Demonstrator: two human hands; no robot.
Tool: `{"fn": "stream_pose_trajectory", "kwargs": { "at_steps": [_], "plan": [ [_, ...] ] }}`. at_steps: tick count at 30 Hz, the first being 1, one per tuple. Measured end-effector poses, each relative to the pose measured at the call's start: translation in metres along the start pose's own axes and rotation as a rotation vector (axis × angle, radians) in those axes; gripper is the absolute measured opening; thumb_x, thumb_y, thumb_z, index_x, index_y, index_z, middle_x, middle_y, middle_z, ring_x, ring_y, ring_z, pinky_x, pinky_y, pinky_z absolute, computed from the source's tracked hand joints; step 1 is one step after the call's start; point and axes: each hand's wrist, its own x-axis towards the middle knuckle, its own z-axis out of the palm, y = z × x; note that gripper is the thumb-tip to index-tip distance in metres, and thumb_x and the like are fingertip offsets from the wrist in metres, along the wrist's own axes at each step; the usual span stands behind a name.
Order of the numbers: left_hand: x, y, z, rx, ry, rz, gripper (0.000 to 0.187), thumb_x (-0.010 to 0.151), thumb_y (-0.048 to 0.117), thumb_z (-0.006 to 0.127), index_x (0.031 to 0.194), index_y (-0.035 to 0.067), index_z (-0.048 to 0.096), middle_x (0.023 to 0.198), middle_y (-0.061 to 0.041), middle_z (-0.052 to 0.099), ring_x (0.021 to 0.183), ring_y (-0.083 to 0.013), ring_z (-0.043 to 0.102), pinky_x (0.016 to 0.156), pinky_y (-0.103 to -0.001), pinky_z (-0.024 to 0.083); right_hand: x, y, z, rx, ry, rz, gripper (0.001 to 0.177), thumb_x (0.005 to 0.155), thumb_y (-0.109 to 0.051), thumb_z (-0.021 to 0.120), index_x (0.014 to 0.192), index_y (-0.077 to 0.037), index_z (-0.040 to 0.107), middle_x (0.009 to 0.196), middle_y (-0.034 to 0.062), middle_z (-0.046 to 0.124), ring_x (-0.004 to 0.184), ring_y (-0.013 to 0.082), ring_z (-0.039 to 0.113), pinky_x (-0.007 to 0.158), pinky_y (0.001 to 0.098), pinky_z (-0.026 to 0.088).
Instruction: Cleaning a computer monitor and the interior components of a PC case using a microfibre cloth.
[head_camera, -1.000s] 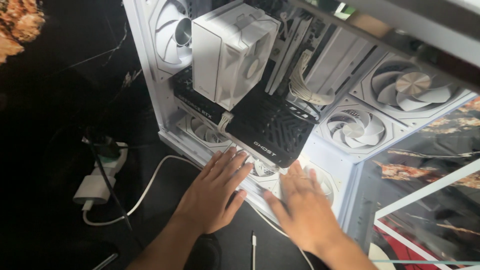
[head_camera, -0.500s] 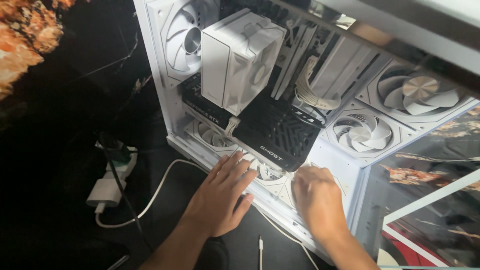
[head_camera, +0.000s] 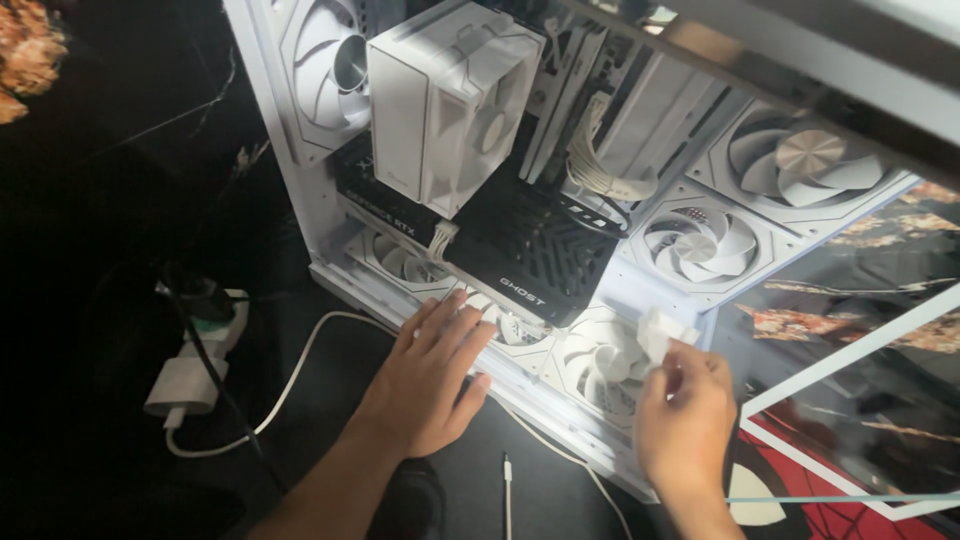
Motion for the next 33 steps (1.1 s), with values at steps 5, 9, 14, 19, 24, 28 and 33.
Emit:
{"fn": "stream_pose_trajectory", "kwargs": {
  "at_steps": [5,9,14,19,24,28,33],
  "plan": [
    [0.014,0.017,0.019,-0.034,0.110,-0.064,0.043,0.087,0.018,0.068,0.126,0.003,0.057,0.130,-0.019,0.054,0.137,-0.0440,0.044,0.118,-0.059,0.025,-0.016,0.010,0.004,0.097,0.079,0.024,0.029,0.087,0.002,0.064,0.115,0.000,0.069,0.097,0.0164,0.061,0.078,0.0279,0.063,0.070,0.0380,0.051],
    [0.029,0.025,0.028,0.010,0.170,-0.183,0.022,0.088,0.015,0.067,0.109,0.009,0.066,0.113,-0.012,0.060,0.124,-0.0392,0.051,0.115,-0.056,0.027,-0.015,0.004,0.011,0.133,0.080,0.045,0.027,0.086,0.001,0.064,0.112,0.000,0.070,0.097,0.0152,0.061,0.079,0.0260,0.065,0.072,0.0366,0.051],
    [0.030,0.023,0.030,0.019,0.167,-0.167,0.017,0.091,0.015,0.066,0.106,0.008,0.066,0.107,-0.010,0.060,0.114,-0.0333,0.055,0.114,-0.055,0.030,0.014,-0.015,0.009,0.197,-0.006,0.038,0.022,0.088,-0.002,0.063,0.108,0.000,0.073,0.103,0.0161,0.068,0.085,0.0270,0.068,0.077,0.0360,0.053],
    [0.026,0.018,0.027,0.076,0.103,-0.163,0.021,0.090,0.019,0.067,0.107,0.008,0.064,0.108,-0.012,0.059,0.113,-0.0329,0.056,0.114,-0.057,0.030,0.038,-0.032,0.009,0.271,-0.302,-0.009,0.026,0.088,-0.006,0.060,0.108,-0.005,0.077,0.107,0.0181,0.074,0.090,0.0297,0.073,0.080,0.0371,0.056],
    [0.022,0.010,0.023,0.077,0.097,-0.061,0.029,0.093,0.024,0.068,0.114,0.005,0.062,0.114,-0.014,0.057,0.113,-0.0327,0.055,0.113,-0.055,0.032,0.060,-0.037,0.007,0.004,-0.591,0.014,0.026,0.079,-0.014,0.076,0.104,-0.007,0.080,0.095,0.0215,0.076,0.090,0.0330,0.076,0.085,0.0371,0.058],
    [0.019,0.006,0.024,0.068,0.098,-0.045,0.030,0.093,0.024,0.067,0.116,0.005,0.062,0.115,-0.013,0.058,0.114,-0.0323,0.055,0.113,-0.055,0.032,0.082,-0.044,0.016,-0.028,-0.656,0.002,0.029,0.072,-0.016,0.081,0.100,-0.008,0.081,0.090,0.0158,0.080,0.084,0.0271,0.079,0.083,0.0347,0.059],
    [0.017,0.004,0.026,0.054,0.088,-0.059,0.029,0.094,0.024,0.066,0.117,0.007,0.062,0.117,-0.011,0.058,0.118,-0.0318,0.054,0.114,-0.053,0.031,0.102,-0.055,0.016,-0.279,-0.992,-0.019,0.026,0.070,-0.017,0.086,0.095,-0.008,0.083,0.092,0.0103,0.079,0.088,0.0243,0.076,0.085,0.0352,0.058]
  ]
}}
